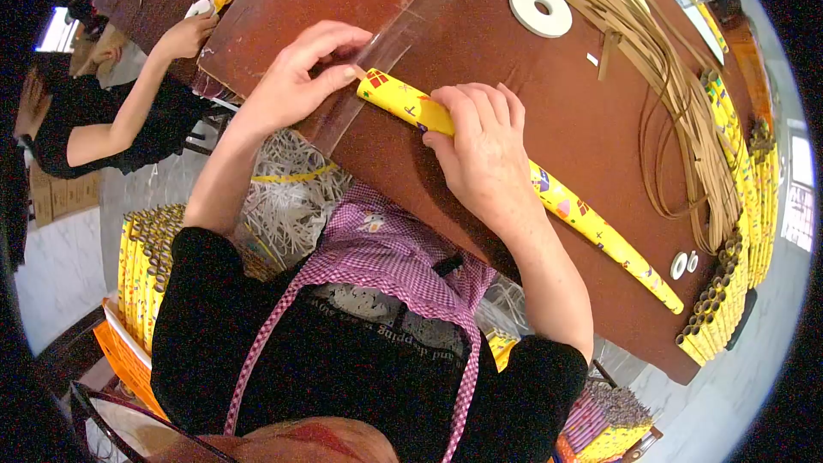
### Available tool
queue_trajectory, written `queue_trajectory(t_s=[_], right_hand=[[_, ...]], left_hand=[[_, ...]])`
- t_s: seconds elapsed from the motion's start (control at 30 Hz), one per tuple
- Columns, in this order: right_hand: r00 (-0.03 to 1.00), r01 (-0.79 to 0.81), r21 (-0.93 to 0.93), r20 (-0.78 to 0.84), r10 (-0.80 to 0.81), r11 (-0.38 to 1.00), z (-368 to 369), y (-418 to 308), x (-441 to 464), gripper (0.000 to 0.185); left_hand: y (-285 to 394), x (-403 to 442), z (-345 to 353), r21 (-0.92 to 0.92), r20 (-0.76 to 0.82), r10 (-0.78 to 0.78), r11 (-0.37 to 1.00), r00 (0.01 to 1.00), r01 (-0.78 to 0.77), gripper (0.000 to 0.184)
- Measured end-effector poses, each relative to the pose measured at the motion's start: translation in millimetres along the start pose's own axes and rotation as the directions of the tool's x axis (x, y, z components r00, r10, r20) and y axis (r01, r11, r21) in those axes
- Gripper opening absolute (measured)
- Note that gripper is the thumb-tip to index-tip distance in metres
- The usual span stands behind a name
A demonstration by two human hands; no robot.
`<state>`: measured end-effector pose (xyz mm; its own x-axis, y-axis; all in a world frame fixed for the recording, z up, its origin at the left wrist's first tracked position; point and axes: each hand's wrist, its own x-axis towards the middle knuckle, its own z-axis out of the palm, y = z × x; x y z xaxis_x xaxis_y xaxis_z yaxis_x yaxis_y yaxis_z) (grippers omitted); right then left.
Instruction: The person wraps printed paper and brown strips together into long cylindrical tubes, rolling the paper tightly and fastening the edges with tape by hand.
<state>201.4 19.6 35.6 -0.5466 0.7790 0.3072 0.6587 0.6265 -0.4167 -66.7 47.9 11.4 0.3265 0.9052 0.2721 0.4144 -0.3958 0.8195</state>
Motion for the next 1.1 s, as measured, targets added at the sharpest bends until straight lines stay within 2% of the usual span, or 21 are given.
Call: queue_trajectory(t_s=[0.03,0.07,0.1,0.17,0.2,0.33,0.4,0.43,0.5,0.7,0.83,0.9,0.93,0.97,1.03,1.1], right_hand=[[1.0,0.003,0.009,0.004,-0.003,1.0,-0.3,0.1,0.3,0.044],[1.0,-0.003,0.008,0.003,0.003,1.0,-0.4,0.3,0.3,0.044],[1.0,0.0,0.014,0.004,-0.001,1.0,-0.7,0.6,0.6,0.043],[1.0,0.004,0.017,0.004,-0.004,1.0,-1.2,1.5,1.3,0.043],[1.0,0.006,0.024,0.001,-0.006,1.0,-1.4,2.0,1.7,0.042],[1.0,-0.007,0.043,-0.005,0.007,0.999,-1.7,3.6,2.2,0.041],[1.0,-0.021,0.058,-0.002,0.022,0.998,-2.6,4.3,3.2,0.041],[1.0,-0.028,0.069,0.004,0.028,0.997,-2.7,4.7,3.5,0.041],[0.999,-0.035,0.077,-0.005,0.035,0.996,-1.7,4.8,2.5,0.041],[0.999,-0.026,0.108,-0.042,0.031,0.994,-0.9,6.2,0.1,0.042],[0.998,-0.014,0.139,-0.06,0.022,0.99,0.0,8.8,0.4,0.042],[0.997,-0.008,0.146,-0.069,0.018,0.989,-0.1,9.0,-0.3,0.042],[0.998,0.0,0.15,-0.067,0.01,0.989,0.4,8.6,-0.4,0.042],[0.998,0.002,0.151,-0.068,0.009,0.989,1.0,8.1,-0.4,0.042],[0.997,0.0,0.145,-0.074,0.011,0.989,0.8,8.7,-0.7,0.043],[0.997,0.006,0.14,-0.081,0.006,0.99,1.2,9.2,-0.6,0.043]], left_hand=[[4.5,1.3,0.6,0.211,-0.067,0.157,0.967,0.985,-0.14,0.034],[13.1,1.4,4.6,0.319,-0.066,0.225,0.928,0.972,-0.193,0.034],[20.6,1.8,8.1,0.316,-0.063,0.225,0.929,0.972,-0.194,0.034],[30.7,4.0,13.9,0.477,0.105,0.41,0.779,0.906,-0.408,0.035],[28.0,4.2,18.8,0.473,0.124,0.437,0.763,0.891,-0.44,0.039],[14.7,4.7,21.7,0.471,0.216,0.51,0.692,0.832,-0.547,0.035],[12.3,3.5,22.8,0.566,0.27,0.571,0.557,0.775,-0.607,0.032],[13.2,3.6,22.5,0.561,0.279,0.572,0.555,0.771,-0.614,0.032],[15.7,4.0,22.0,0.634,0.333,0.654,0.379,0.68,-0.674,0.029],[18.2,5.2,16.2,0.594,0.441,0.691,0.254,0.573,-0.763,0.026],[15.7,-5.7,8.4,0.577,0.455,0.712,0.222,0.535,-0.786,0.024],[17.7,-8.6,6.5,0.632,0.33,0.655,0.381,0.679,-0.675,0.024],[19.0,-5.2,9.4,0.622,0.254,0.663,0.446,0.704,-0.644,0.028],[23.4,-2.8,12.5,0.624,0.255,0.662,0.445,0.705,-0.643,0.028],[31.8,3.4,19.8,0.549,0.164,0.537,0.647,0.827,-0.529,0.031],[28.8,7.5,24.8,0.553,0.17,0.532,0.645,0.83,-0.527,0.032]])
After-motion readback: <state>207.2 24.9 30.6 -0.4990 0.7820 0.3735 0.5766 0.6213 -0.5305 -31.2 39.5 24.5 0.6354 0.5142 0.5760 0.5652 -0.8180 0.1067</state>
